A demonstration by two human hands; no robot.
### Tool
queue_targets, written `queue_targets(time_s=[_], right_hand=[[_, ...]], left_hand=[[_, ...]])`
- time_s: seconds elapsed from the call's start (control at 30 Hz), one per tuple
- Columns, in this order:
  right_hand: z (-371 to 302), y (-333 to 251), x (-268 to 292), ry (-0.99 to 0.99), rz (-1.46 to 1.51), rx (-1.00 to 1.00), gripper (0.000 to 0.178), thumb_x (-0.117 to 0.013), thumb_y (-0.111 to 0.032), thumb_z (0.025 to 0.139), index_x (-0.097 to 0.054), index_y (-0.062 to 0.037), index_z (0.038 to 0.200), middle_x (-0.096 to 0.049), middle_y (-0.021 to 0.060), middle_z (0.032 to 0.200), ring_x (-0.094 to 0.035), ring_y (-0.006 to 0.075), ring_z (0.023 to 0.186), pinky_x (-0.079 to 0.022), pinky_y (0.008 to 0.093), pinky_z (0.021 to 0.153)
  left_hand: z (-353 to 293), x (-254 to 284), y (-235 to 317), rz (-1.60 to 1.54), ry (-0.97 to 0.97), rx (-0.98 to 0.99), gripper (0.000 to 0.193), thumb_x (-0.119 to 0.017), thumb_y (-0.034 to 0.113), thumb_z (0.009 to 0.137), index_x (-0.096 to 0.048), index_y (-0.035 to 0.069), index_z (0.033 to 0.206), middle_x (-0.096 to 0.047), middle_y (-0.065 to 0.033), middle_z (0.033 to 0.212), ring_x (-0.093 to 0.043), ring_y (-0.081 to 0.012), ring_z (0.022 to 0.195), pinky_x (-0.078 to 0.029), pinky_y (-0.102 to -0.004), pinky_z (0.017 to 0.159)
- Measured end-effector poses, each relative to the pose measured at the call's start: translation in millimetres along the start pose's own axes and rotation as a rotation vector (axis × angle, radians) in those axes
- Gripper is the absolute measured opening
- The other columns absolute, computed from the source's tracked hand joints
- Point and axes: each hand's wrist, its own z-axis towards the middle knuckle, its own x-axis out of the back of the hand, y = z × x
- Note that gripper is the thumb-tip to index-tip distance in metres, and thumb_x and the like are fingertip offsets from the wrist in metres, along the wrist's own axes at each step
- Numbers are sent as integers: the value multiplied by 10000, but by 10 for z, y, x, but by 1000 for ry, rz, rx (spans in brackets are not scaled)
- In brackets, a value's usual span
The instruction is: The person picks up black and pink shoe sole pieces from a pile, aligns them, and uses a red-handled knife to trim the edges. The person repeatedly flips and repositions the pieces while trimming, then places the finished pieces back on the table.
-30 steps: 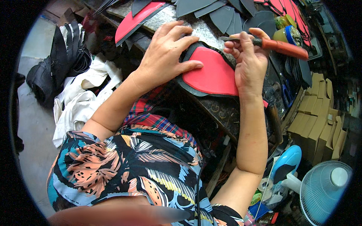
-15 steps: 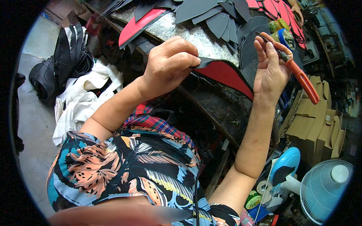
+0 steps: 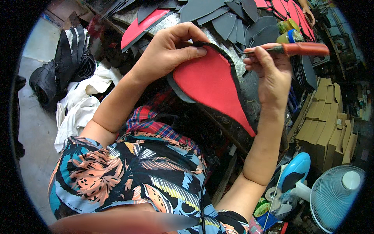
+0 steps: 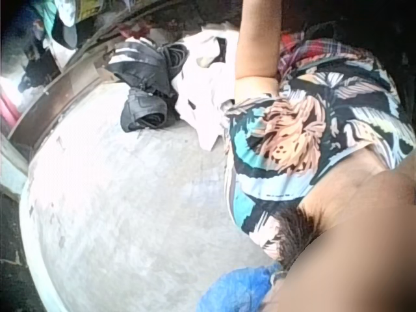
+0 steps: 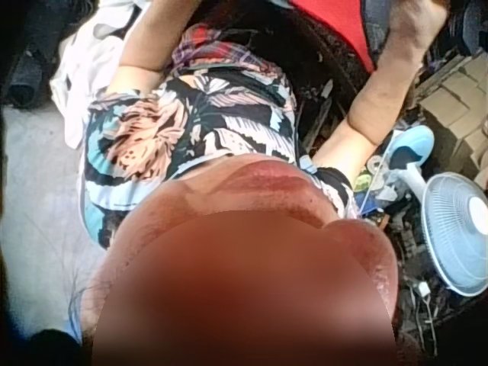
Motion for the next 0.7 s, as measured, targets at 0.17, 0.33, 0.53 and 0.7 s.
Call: queue_targets(time_s=[0.17,0.33,0.53,0.7], right_hand=[[52,109,92,86,11,-4,107,-648,-78,941,-591,-38,1022,-699,136,898,-692,190,720,-563,283,625],[36,92,53,31,8,-12,87,-622,-72,956,-577,-33,1019,-699,195,945,-698,209,759,-565,284,667],[18,90,41,-90,163,-6,73,-602,-80,968,-559,-58,1023,-705,199,997,-700,241,795,-570,322,706],[62,121,135,-87,201,-32,80,-592,-82,975,-576,-63,1051,-683,131,991,-647,251,1040,-456,398,995]], left_hand=[[97,55,3,110,45,-223,197,-635,-73,866,-659,13,1042,-667,-31,1007,-625,-110,978,-497,-258,891],[107,155,8,962,393,-529,201,-662,-32,810,-727,105,941,-623,-52,860,-603,-185,778,-493,-326,753],[119,56,-87,210,236,-313,177,-555,-48,934,-628,36,1072,-576,18,963,-555,-69,855,-510,-251,774],[223,-38,-202,-513,96,-111,197,-468,-10,998,-567,78,1143,-547,19,1037,-621,-86,992,-566,-347,940]])
